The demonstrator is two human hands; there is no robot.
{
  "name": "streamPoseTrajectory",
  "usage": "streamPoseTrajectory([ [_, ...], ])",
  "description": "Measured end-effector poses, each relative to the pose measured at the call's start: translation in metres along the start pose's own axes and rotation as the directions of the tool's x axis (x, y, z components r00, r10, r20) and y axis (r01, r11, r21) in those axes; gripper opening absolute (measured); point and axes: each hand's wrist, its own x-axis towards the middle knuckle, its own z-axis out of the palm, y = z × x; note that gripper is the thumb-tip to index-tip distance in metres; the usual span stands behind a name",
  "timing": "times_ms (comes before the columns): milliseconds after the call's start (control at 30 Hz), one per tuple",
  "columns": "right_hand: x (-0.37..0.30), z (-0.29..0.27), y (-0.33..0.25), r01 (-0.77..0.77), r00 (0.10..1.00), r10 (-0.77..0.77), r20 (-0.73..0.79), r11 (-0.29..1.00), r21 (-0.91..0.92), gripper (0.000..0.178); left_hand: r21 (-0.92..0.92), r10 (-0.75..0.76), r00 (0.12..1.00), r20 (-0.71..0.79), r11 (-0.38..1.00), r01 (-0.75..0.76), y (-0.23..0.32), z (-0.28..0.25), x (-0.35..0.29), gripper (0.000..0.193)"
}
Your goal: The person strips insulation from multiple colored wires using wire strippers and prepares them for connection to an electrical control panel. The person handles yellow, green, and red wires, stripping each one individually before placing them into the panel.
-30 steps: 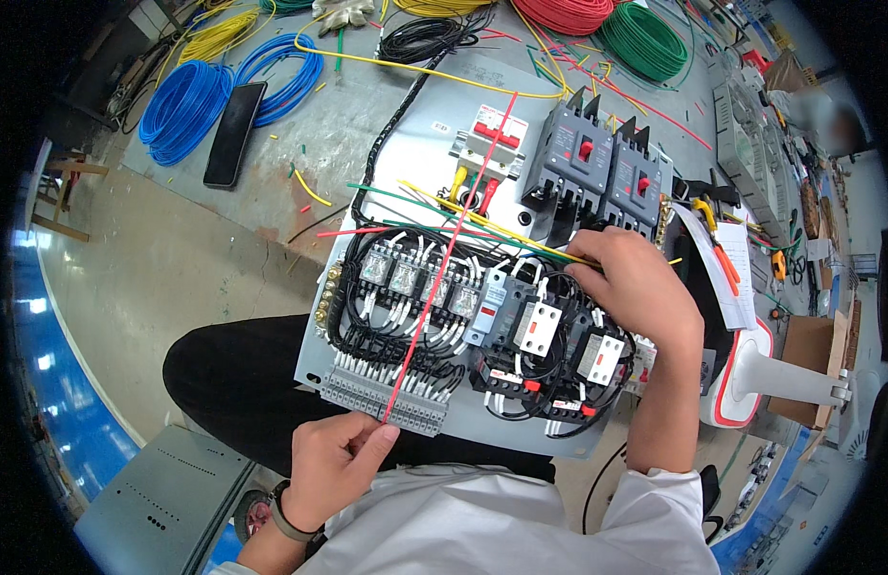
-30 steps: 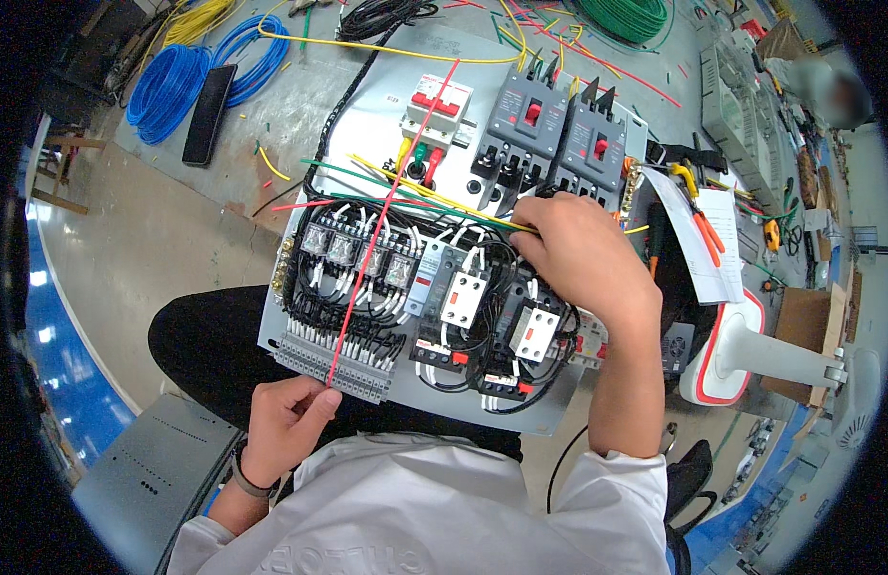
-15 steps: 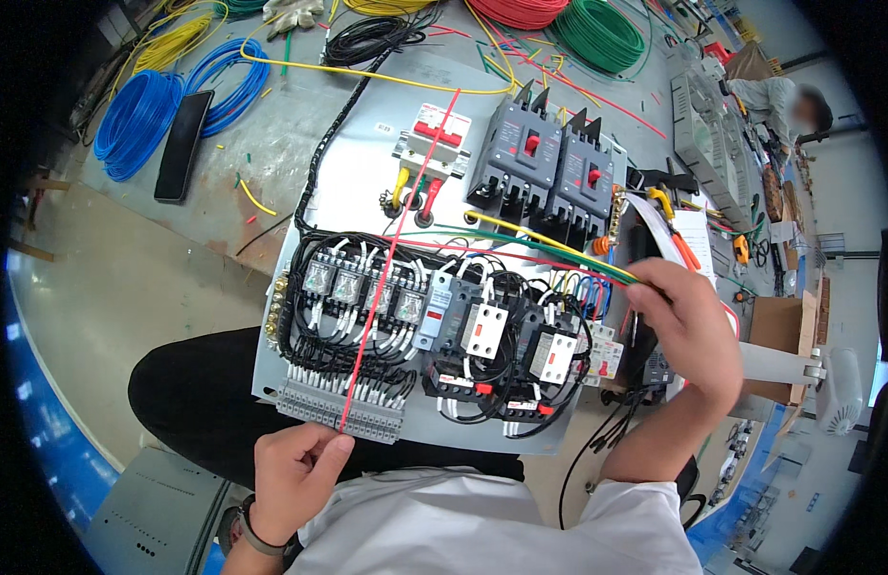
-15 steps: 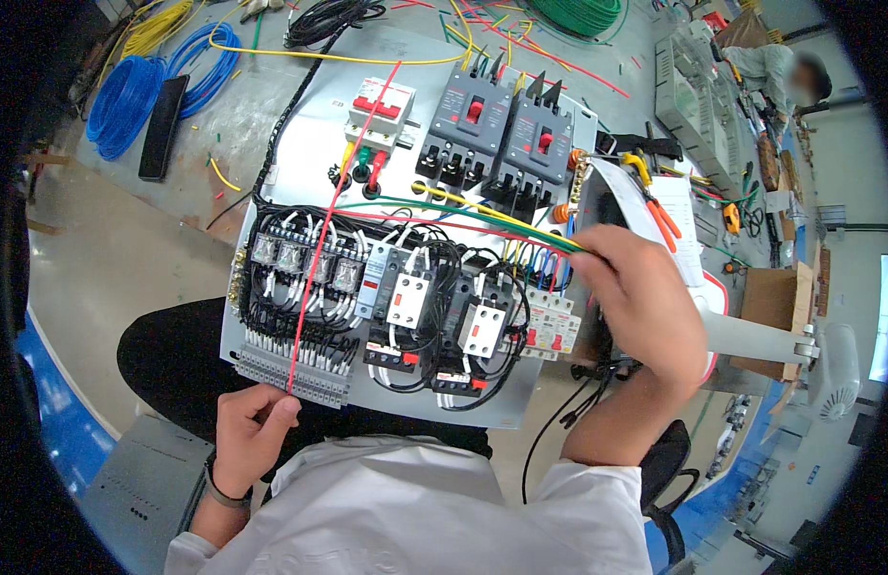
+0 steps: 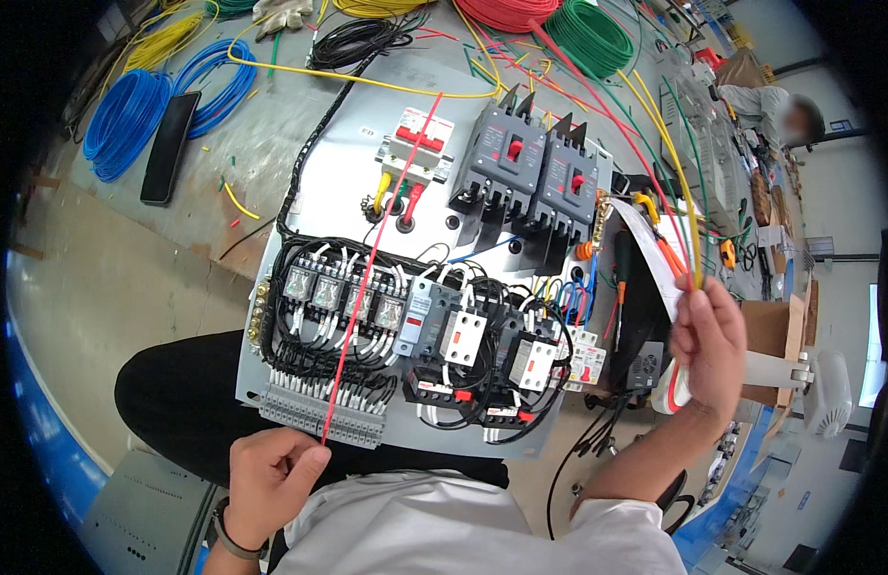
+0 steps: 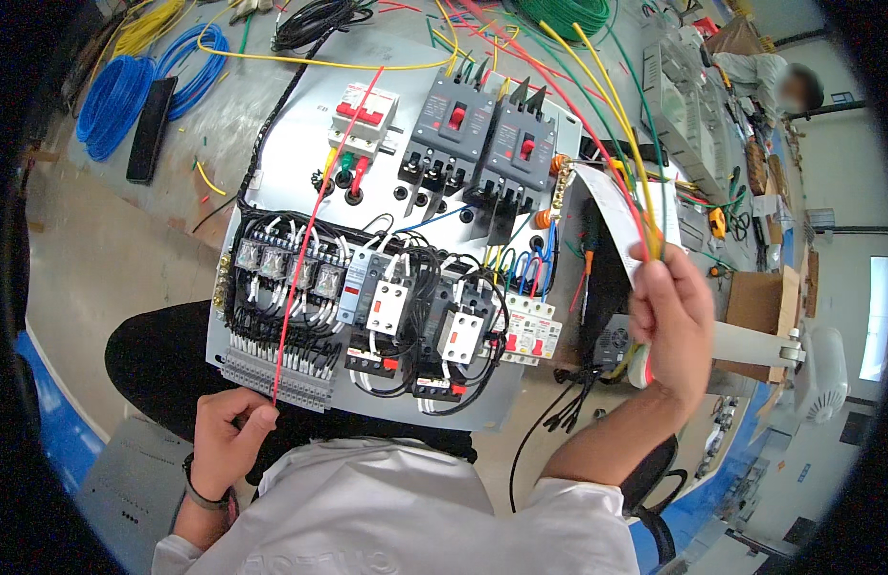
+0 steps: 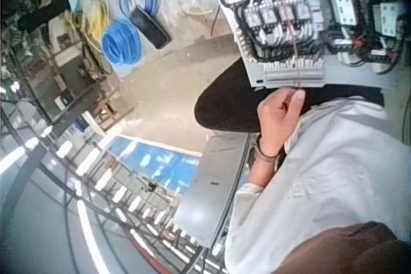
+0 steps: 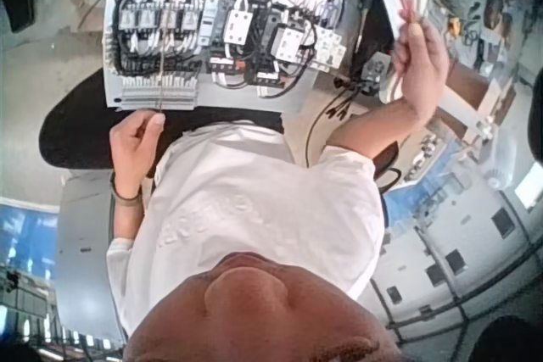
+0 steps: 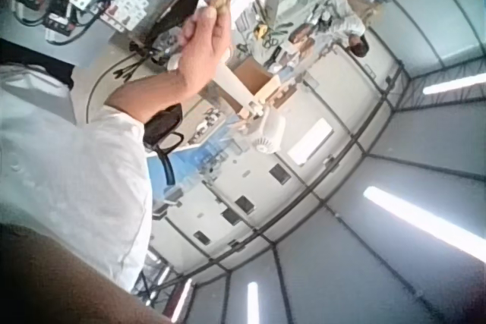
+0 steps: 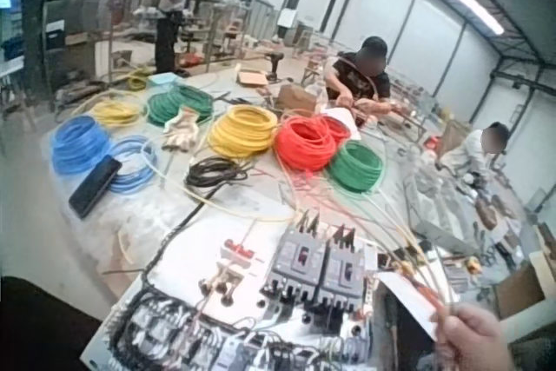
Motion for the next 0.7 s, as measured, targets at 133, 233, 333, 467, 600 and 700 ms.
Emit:
streamPoseTrajectory([
  [133, 0.002, 0.054, 0.015, -0.082, 0.993, 0.065, 0.102, 0.981, 0.175, 0.026, 0.009, 0.003, 1.0, -0.013, 1.0, -0.003, 0.002, -0.005, -0.001, 0.018],
  [233, 0.005, 0.09, 0.033, -0.086, 0.995, 0.08, 0.066, 0.992, 0.091, 0.025, 0.049, 0.0, 1.0, -0.026, 0.999, 0.002, 0.003, -0.011, -0.004, 0.026],
  [333, 0.002, 0.108, 0.035, -0.078, 0.996, 0.08, 0.044, 0.996, -0.041, 0.023, 0.053, 0.006, 0.998, -0.057, 0.999, -0.003, 0.008, -0.017, -0.005, 0.032],
  [467, 0.009, 0.114, 0.038, 0.027, 1.0, -0.026, 0.008, 0.974, -0.224, 0.024, 0.0, 0.084, 0.987, -0.137, 0.996, -0.085, 0.015, -0.018, -0.007, 0.026],
  [600, 0.015, 0.114, 0.04, 0.026, 1.0, -0.028, -0.002, 0.966, -0.256, 0.024, -0.028, 0.101, 0.988, -0.118, 0.994, -0.105, 0.036, -0.014, -0.004, 0.025],
  [700, 0.015, 0.111, 0.039, 0.066, 0.998, -0.065, 0.016, 0.922, -0.38, 0.024, 0.002, 0.154, 0.985, -0.071, 0.988, -0.155, 0.045, -0.01, -0.001, 0.042],
])
